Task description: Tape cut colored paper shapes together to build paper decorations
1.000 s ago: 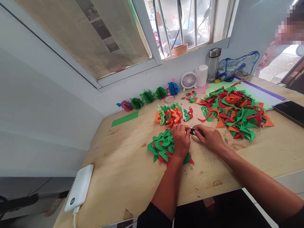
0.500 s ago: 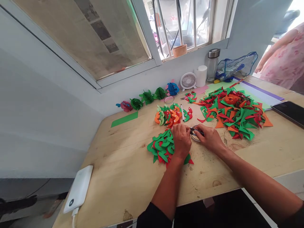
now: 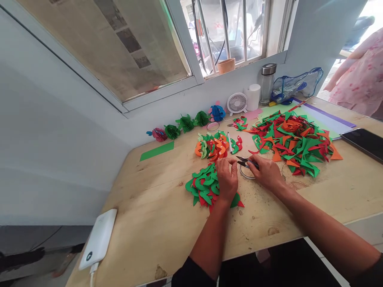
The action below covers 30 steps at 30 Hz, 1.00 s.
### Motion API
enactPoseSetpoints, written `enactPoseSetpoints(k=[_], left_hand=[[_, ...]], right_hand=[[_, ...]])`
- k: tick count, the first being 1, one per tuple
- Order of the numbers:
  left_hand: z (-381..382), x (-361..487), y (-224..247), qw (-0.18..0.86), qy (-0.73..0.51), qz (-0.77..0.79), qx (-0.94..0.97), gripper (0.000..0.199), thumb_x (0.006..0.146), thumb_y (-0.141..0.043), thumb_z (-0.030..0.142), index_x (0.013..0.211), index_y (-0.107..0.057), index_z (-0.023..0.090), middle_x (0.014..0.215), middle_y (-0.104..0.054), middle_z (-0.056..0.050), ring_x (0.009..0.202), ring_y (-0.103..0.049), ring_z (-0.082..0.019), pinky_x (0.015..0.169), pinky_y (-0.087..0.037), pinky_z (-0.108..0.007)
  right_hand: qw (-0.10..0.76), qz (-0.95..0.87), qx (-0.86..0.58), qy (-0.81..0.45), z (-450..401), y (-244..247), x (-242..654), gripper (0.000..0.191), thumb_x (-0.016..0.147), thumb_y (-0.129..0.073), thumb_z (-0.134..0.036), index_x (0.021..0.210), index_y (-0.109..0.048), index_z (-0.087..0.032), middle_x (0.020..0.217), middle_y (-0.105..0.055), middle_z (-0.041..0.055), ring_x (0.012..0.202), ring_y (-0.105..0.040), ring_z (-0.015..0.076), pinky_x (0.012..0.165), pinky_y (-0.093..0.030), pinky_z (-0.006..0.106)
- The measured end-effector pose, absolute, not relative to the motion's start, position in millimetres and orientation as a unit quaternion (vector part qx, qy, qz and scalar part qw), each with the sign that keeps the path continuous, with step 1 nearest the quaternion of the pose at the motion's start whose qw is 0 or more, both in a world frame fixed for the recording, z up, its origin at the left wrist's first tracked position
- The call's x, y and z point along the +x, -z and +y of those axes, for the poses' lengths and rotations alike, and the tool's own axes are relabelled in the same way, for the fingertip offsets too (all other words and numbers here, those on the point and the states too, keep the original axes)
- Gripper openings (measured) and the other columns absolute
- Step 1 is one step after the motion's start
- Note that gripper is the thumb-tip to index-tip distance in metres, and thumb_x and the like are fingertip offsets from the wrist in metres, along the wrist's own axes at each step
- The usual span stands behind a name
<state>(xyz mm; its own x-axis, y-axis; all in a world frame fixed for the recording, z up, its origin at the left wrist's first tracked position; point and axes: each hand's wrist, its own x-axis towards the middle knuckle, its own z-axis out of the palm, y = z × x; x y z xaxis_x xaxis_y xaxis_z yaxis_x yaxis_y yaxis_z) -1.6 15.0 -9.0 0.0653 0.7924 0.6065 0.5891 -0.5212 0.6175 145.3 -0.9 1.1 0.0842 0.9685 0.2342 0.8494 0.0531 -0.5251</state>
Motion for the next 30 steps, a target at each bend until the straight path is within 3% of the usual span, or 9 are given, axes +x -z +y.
enactPoseSetpoints(k=[3, 10, 20, 24, 30], left_hand=[[14.3, -1.5, 9.3, 0.104, -0.498, 0.477, 0.717, 0.011, 0.088, -0.048, 0.021, 0.094, -0.057, 0.018, 0.086, -0.06, -0.005, 0.088, -0.053, -0.019, 0.082, -0.04, -0.034], [12.4, 0.5, 9.1, 0.053, -0.462, 0.45, 0.762, 0.037, 0.086, -0.048, 0.017, 0.123, -0.048, 0.019, 0.1, -0.064, -0.007, 0.105, -0.05, -0.022, 0.093, -0.037, -0.04], [13.6, 0.3, 6.5, -0.003, -0.437, 0.442, 0.783, 0.039, 0.086, -0.049, 0.015, 0.125, -0.049, 0.019, 0.092, -0.064, -0.007, 0.098, -0.054, -0.021, 0.091, -0.037, -0.04], [14.4, -0.3, 8.1, 0.036, -0.443, 0.452, 0.774, 0.04, 0.085, -0.048, 0.014, 0.125, -0.049, 0.02, 0.088, -0.062, -0.006, 0.096, -0.054, -0.021, 0.09, -0.039, -0.039], [17.9, -3.7, 13.5, 0.183, -0.525, 0.503, 0.662, 0.044, 0.082, -0.052, 0.014, 0.126, -0.044, 0.02, 0.086, -0.062, -0.003, 0.089, -0.058, -0.017, 0.09, -0.041, -0.036]], right_hand=[[0.266, -0.674, -0.683, -0.096, -2.0, -1.2, 143.4, 0.023, 0.085, -0.042, -0.036, 0.084, -0.059, -0.021, 0.069, -0.065, 0.0036, 0.062, -0.058, 0.0183, 0.051, -0.026, 0.026], [0.249, -0.706, -0.657, -0.091, -5.4, -3.3, 140.0, 0.023, 0.087, -0.042, -0.035, 0.085, -0.059, -0.021, 0.076, -0.067, 0.0036, 0.067, -0.061, 0.0185, 0.053, -0.027, 0.026], [0.226, -0.743, -0.623, -0.089, -6.1, -2.2, 140.6, 0.022, 0.088, -0.041, -0.032, 0.087, -0.06, -0.02, 0.078, -0.067, 0.0042, 0.068, -0.058, 0.0166, 0.056, -0.029, 0.025], [0.21, -0.75, -0.621, -0.088, -6.6, -3.5, 139.7, 0.024, 0.089, -0.039, -0.033, 0.086, -0.06, -0.02, 0.078, -0.066, 0.0042, 0.068, -0.057, 0.0165, 0.055, -0.028, 0.025], [0.212, -0.732, -0.642, -0.087, -6.2, -4.8, 141.0, 0.023, 0.088, -0.042, -0.033, 0.09, -0.061, -0.02, 0.078, -0.068, 0.0044, 0.067, -0.059, 0.0172, 0.055, -0.028, 0.026]])
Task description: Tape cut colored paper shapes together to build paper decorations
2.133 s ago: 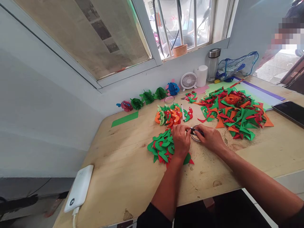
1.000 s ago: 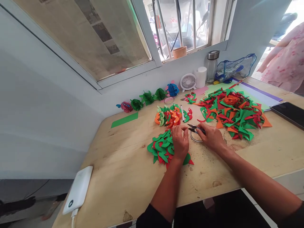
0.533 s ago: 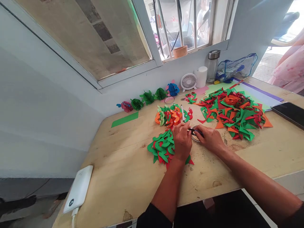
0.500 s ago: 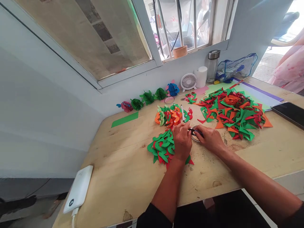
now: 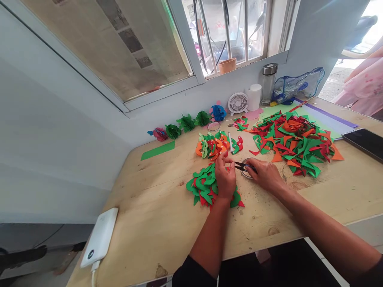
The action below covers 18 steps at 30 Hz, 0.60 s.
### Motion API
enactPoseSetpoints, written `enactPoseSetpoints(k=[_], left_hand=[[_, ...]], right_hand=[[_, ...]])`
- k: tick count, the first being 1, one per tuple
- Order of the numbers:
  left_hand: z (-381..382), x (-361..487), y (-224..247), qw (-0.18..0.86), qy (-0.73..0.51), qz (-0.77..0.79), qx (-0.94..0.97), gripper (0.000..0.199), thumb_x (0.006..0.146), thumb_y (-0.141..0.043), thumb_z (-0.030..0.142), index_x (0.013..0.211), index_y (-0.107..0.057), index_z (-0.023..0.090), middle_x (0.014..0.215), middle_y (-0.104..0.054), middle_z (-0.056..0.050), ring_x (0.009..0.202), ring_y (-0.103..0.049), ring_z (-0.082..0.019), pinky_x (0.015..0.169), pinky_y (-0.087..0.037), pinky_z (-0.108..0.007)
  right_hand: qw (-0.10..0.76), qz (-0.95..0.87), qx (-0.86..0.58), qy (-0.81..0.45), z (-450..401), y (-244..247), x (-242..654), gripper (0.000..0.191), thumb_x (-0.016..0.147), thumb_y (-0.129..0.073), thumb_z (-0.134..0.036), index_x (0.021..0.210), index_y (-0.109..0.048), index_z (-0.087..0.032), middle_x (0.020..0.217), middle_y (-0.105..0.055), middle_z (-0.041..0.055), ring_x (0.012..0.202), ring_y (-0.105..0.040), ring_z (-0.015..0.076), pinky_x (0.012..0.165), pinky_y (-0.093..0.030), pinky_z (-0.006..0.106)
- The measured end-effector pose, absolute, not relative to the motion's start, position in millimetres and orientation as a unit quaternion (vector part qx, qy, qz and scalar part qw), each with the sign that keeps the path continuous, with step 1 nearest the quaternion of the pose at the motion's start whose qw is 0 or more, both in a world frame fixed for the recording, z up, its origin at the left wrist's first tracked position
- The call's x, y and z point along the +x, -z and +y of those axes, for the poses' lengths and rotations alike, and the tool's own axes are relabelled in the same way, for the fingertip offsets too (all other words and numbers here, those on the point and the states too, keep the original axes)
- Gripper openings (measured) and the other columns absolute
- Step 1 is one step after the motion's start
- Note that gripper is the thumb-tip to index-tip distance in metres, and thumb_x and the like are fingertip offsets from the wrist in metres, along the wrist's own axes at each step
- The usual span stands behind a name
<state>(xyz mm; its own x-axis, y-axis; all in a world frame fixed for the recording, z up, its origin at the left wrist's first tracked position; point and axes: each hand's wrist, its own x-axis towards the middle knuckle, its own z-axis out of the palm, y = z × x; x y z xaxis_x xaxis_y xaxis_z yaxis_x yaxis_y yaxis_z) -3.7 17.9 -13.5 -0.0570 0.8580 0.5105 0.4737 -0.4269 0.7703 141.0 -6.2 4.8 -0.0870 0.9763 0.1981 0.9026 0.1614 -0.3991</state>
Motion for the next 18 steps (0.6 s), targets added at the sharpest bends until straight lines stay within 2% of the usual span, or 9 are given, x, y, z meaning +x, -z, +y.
enactPoseSetpoints(k=[4, 9, 18], left_hand=[[16.6, -4.2, 11.3, 0.213, -0.534, 0.49, 0.655, 0.046, 0.082, -0.053, 0.014, 0.127, -0.043, 0.021, 0.087, -0.064, -0.002, 0.088, -0.06, -0.016, 0.089, -0.042, -0.035], [13.4, -3.2, 8.7, 0.148, -0.479, 0.471, 0.726, 0.044, 0.083, -0.052, 0.013, 0.126, -0.046, 0.022, 0.095, -0.065, -0.004, 0.097, -0.057, -0.02, 0.092, -0.041, -0.04], [15.5, -2.8, 8.8, 0.066, -0.406, 0.449, 0.793, 0.047, 0.085, -0.049, 0.013, 0.13, -0.045, 0.022, 0.089, -0.063, -0.005, 0.098, -0.053, -0.021, 0.088, -0.04, -0.038]], right_hand=[[0.218, -0.728, -0.644, -0.085, -6.1, -5.3, 141.7, 0.023, 0.087, -0.041, -0.033, 0.089, -0.061, -0.021, 0.078, -0.068, 0.0044, 0.066, -0.059, 0.017, 0.055, -0.028, 0.026], [0.213, -0.747, -0.625, -0.083, -5.3, -3.1, 142.0, 0.024, 0.088, -0.04, -0.033, 0.088, -0.061, -0.021, 0.078, -0.067, 0.0042, 0.065, -0.057, 0.0161, 0.055, -0.028, 0.025], [0.193, -0.751, -0.624, -0.09, -7.3, -5.0, 141.2, 0.025, 0.089, -0.039, -0.032, 0.09, -0.061, -0.02, 0.082, -0.068, 0.0049, 0.069, -0.058, 0.0166, 0.055, -0.027, 0.026]])
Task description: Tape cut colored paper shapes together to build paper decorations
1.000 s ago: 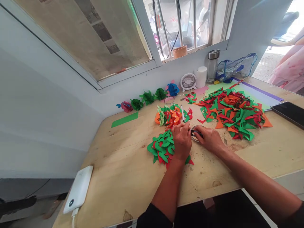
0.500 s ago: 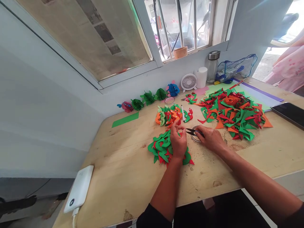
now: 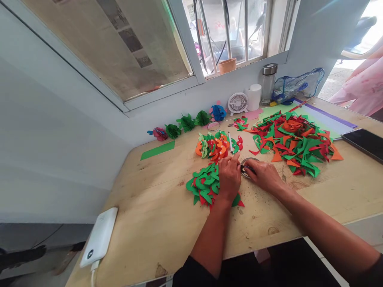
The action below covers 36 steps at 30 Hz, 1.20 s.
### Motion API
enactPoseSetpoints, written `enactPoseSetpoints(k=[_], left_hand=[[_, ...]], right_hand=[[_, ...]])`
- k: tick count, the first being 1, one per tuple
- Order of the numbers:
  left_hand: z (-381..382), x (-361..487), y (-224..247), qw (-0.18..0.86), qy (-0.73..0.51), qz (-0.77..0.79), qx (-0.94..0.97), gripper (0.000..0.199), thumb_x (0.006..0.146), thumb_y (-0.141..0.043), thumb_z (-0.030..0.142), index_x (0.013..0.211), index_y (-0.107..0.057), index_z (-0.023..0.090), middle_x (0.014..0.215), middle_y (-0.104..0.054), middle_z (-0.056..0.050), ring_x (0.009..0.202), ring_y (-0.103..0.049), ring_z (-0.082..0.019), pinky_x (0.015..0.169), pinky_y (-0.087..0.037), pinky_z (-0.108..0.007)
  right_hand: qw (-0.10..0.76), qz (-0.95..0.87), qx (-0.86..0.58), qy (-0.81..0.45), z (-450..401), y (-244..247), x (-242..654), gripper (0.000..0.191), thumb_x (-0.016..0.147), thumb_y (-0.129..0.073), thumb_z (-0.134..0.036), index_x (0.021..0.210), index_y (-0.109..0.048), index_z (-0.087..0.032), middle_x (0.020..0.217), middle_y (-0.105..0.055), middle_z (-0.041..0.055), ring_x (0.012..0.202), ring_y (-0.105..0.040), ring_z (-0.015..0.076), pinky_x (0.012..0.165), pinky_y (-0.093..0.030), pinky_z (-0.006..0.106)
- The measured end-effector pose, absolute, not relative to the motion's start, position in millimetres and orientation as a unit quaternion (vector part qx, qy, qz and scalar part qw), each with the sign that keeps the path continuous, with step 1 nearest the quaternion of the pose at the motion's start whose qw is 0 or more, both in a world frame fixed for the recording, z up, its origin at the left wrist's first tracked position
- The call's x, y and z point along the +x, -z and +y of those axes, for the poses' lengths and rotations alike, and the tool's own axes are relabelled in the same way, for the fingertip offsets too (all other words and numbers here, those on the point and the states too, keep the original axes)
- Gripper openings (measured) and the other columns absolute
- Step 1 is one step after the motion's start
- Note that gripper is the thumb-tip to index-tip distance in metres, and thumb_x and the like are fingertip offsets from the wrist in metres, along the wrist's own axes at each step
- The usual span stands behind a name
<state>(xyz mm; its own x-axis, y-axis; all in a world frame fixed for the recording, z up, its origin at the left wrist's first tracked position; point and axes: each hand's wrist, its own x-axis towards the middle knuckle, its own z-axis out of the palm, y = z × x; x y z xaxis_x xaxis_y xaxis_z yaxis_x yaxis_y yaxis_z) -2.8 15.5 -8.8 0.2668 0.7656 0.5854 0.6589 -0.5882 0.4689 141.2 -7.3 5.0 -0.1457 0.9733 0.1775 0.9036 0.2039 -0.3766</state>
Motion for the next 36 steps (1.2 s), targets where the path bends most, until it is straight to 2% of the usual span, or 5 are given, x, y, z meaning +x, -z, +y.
enactPoseSetpoints(k=[10, 14, 22, 29, 36], left_hand=[[16, -4, 10, 0.108, -0.447, 0.457, 0.762, 0.044, 0.084, -0.047, 0.011, 0.127, -0.045, 0.019, 0.087, -0.062, -0.005, 0.09, -0.055, -0.02, 0.087, -0.042, -0.037], [16, -6, 10, 0.206, -0.506, 0.482, 0.685, 0.042, 0.082, -0.053, 0.015, 0.124, -0.048, 0.02, 0.086, -0.064, -0.003, 0.091, -0.058, -0.018, 0.089, -0.043, -0.036], [25, -3, 15, 0.471, -0.595, 0.454, 0.466, 0.043, 0.077, -0.058, 0.019, 0.119, -0.05, 0.017, 0.085, -0.068, -0.005, 0.083, -0.065, -0.015, 0.08, -0.046, -0.029], [23, -3, 6, 0.572, -0.602, 0.409, 0.379, 0.037, 0.069, -0.067, 0.023, 0.105, -0.059, 0.016, 0.078, -0.069, -0.005, 0.079, -0.066, -0.016, 0.07, -0.047, -0.026], [20, -6, 1, 0.671, -0.575, 0.339, 0.324, 0.034, 0.065, -0.072, 0.026, 0.097, -0.064, 0.015, 0.071, -0.066, -0.003, 0.071, -0.064, -0.014, 0.067, -0.048, -0.027]], right_hand=[[0.195, -0.763, -0.611, -0.082, -6, -3, 141, 0.026, 0.089, -0.039, -0.033, 0.086, -0.061, -0.02, 0.079, -0.066, 0.0045, 0.066, -0.056, 0.0156, 0.055, -0.026, 0.025], [0.204, -0.756, -0.617, -0.078, -6, -3, 141, 0.025, 0.088, -0.04, -0.033, 0.087, -0.062, -0.021, 0.077, -0.067, 0.0041, 0.065, -0.056, 0.0155, 0.055, -0.027, 0.025], [0.173, -0.694, -0.697, -0.053, -5, -7, 145, 0.021, 0.087, -0.043, -0.033, 0.086, -0.061, -0.022, 0.078, -0.068, 0.0047, 0.065, -0.058, 0.0179, 0.052, -0.024, 0.027], [0.168, -0.692, -0.702, -0.02, -2, -5, 153, 0.017, 0.084, -0.048, -0.029, 0.082, -0.062, -0.021, 0.082, -0.066, 0.0082, 0.076, -0.057, 0.0216, 0.06, -0.032, 0.03], [0.223, -0.707, -0.671, 0.017, 2, 1, 159, 0.015, 0.083, -0.049, -0.027, 0.083, -0.062, -0.02, 0.085, -0.067, 0.0083, 0.085, -0.054, 0.0239, 0.07, -0.035, 0.033]])
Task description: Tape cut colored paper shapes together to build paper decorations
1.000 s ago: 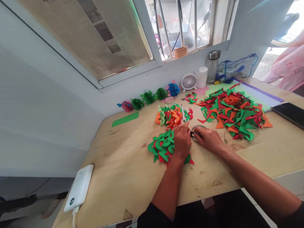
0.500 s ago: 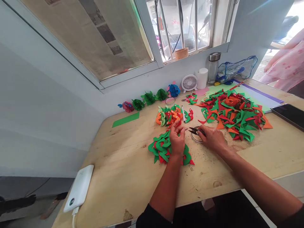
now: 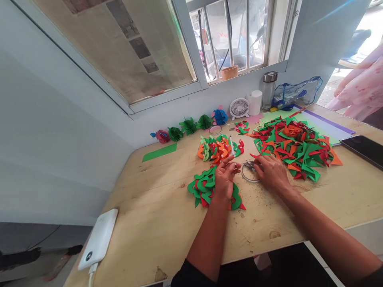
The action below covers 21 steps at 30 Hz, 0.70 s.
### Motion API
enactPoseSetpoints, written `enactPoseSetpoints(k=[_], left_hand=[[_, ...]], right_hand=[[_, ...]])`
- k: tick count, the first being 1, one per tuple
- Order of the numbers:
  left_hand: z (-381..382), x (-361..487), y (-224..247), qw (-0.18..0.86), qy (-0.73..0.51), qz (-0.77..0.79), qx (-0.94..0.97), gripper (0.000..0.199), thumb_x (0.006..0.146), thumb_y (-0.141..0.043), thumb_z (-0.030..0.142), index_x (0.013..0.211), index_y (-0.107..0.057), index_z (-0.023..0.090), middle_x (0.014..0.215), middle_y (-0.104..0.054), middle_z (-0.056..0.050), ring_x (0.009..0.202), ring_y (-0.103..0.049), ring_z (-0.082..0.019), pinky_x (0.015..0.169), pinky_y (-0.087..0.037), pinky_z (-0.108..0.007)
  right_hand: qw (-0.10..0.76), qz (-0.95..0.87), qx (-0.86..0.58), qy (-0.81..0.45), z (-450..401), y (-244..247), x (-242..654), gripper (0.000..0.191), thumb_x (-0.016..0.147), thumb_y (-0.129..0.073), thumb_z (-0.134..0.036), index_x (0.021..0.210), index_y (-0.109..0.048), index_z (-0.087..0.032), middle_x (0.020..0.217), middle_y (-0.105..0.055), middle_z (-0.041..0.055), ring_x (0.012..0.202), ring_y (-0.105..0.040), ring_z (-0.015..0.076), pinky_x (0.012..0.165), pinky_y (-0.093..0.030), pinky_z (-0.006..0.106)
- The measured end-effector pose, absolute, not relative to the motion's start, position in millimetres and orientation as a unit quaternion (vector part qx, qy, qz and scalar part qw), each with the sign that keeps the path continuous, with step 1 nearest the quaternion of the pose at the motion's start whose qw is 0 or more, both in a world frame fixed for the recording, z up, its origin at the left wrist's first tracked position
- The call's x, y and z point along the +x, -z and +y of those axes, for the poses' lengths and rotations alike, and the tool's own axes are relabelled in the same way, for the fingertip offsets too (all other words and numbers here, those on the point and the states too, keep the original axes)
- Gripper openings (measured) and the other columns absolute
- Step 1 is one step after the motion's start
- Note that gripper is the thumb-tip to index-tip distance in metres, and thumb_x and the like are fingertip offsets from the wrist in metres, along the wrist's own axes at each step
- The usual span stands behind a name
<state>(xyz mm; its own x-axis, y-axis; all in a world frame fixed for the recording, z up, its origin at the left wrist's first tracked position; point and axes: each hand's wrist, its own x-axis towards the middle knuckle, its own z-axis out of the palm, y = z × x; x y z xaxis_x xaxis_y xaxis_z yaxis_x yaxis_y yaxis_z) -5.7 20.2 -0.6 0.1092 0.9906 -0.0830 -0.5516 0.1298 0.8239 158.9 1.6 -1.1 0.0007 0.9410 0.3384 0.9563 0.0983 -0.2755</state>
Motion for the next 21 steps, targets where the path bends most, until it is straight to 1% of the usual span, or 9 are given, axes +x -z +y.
enactPoseSetpoints(k=[5, 11, 16, 21], left_hand=[[19, -5, 0, 0.685, -0.568, 0.321, 0.325, 0.032, 0.066, -0.071, 0.027, 0.095, -0.065, 0.014, 0.07, -0.065, -0.004, 0.069, -0.063, -0.014, 0.066, -0.048, -0.027], [20, -9, -6, 0.683, -0.577, 0.313, 0.323, 0.029, 0.068, -0.068, 0.028, 0.093, -0.064, 0.014, 0.07, -0.066, -0.004, 0.067, -0.062, -0.013, 0.064, -0.047, -0.026], [26, -24, -16, 0.663, -0.622, 0.312, 0.276, 0.027, 0.067, -0.067, 0.029, 0.089, -0.064, 0.015, 0.068, -0.066, -0.002, 0.061, -0.061, -0.011, 0.061, -0.046, -0.024], [31, -40, -27, 0.629, -0.675, 0.341, 0.179, 0.026, 0.063, -0.068, 0.028, 0.085, -0.062, 0.015, 0.062, -0.064, 0.0, 0.056, -0.06, -0.01, 0.059, -0.044, -0.022]], right_hand=[[0.253, -0.713, -0.654, 0.006, 0, 1, 154, 0.017, 0.084, -0.047, -0.027, 0.083, -0.062, -0.02, 0.084, -0.065, 0.0087, 0.082, -0.054, 0.0224, 0.068, -0.036, 0.031], [0.26, -0.723, -0.64, -0.007, 0, 1, 152, 0.019, 0.086, -0.046, -0.028, 0.082, -0.062, -0.02, 0.086, -0.067, 0.008, 0.083, -0.055, 0.0229, 0.073, -0.037, 0.033], [0.268, -0.735, -0.623, 0.0, 2, 3, 153, 0.021, 0.087, -0.044, -0.027, 0.081, -0.063, -0.019, 0.085, -0.067, 0.0087, 0.082, -0.056, 0.0222, 0.074, -0.037, 0.033], [0.312, -0.735, -0.602, 0.025, 3, 7, 154, 0.02, 0.086, -0.046, -0.028, 0.079, -0.063, -0.019, 0.083, -0.068, 0.0082, 0.078, -0.057, 0.0214, 0.073, -0.038, 0.033]])
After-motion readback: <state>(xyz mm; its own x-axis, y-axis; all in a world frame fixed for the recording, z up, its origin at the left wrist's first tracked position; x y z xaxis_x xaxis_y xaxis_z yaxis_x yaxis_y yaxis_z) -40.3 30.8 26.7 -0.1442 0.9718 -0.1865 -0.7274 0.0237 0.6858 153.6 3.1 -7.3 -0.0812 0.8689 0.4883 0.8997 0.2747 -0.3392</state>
